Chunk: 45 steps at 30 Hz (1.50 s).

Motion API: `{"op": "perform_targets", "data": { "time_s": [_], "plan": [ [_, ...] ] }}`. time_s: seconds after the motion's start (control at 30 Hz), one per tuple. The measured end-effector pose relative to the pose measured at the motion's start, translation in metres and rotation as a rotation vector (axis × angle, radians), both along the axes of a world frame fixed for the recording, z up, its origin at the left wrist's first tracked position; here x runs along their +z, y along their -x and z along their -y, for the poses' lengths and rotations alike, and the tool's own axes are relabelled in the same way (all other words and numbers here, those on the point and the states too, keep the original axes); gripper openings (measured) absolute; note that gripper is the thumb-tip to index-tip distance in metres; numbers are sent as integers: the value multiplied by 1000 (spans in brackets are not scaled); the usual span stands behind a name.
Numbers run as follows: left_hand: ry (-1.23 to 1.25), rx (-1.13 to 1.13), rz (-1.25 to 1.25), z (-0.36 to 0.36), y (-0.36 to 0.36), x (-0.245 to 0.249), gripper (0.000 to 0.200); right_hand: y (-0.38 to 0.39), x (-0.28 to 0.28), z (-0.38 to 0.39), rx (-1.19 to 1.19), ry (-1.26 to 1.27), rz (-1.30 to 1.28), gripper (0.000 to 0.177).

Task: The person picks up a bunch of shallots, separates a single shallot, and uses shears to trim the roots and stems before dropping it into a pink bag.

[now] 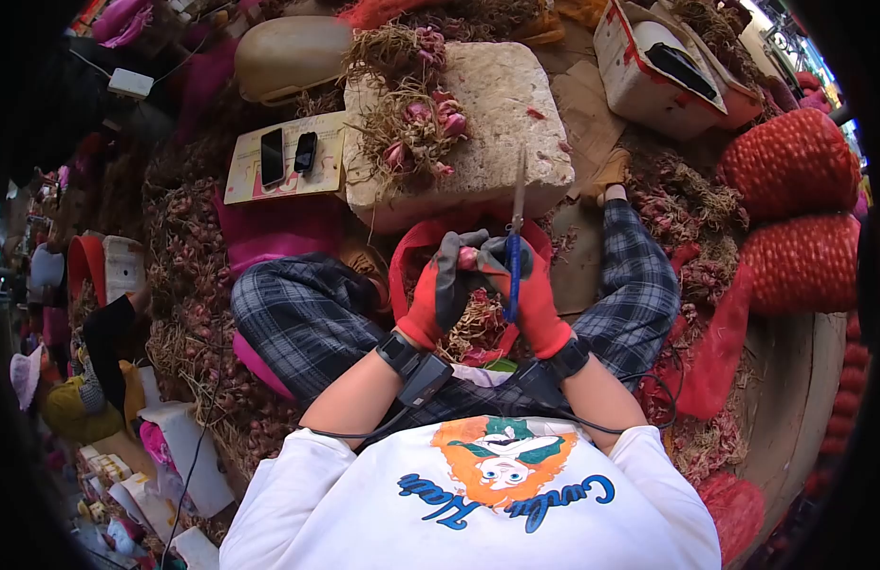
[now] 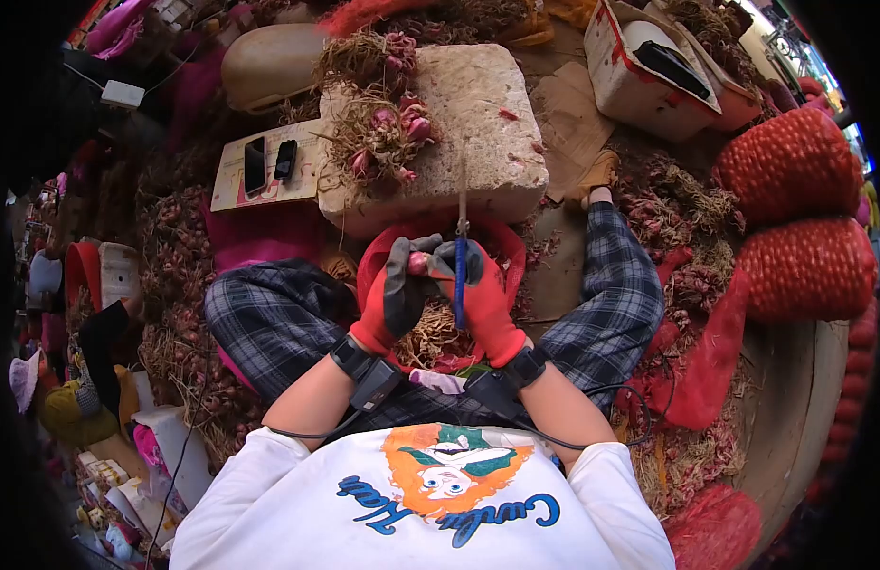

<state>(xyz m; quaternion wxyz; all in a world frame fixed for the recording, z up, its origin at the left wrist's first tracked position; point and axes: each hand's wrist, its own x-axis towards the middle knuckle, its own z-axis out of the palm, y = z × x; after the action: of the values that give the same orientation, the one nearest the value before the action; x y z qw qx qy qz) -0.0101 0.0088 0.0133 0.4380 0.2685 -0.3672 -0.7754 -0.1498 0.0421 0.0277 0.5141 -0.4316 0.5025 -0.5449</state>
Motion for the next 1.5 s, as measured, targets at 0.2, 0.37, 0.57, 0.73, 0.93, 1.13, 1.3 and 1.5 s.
{"op": "perform_targets", "data": {
  "time_s": [0.2, 0.37, 0.57, 0.73, 0.93, 1.13, 1.3, 1.5],
  "plan": [
    [-123, 43, 4, 6, -7, -4, 56, -5, 8, -13, 187, -51, -68, 35],
    [119, 73, 182, 17, -6, 11, 47, -3, 25, -2, 21, 70, -23, 33],
    [154, 56, 258, 25, -11, 17, 49, -4, 33, -3, 45, 196, -322, 39],
    [257, 26, 228, 24, -9, -33, 57, -4, 28, 2, 135, 212, -327, 41],
    [98, -19, 158, 20, -12, -31, 57, -23, 23, -2, 55, 260, -581, 36],
    [41, 69, 324, 20, -12, -10, 48, -4, 14, -6, 154, -92, 76, 28],
    [131, 101, 368, 27, -12, 2, 43, 5, 17, -3, 8, -61, 58, 28],
    [472, 111, 549, 24, -7, -29, 43, -10, 13, -1, 51, 340, -515, 32]
  ]
}}
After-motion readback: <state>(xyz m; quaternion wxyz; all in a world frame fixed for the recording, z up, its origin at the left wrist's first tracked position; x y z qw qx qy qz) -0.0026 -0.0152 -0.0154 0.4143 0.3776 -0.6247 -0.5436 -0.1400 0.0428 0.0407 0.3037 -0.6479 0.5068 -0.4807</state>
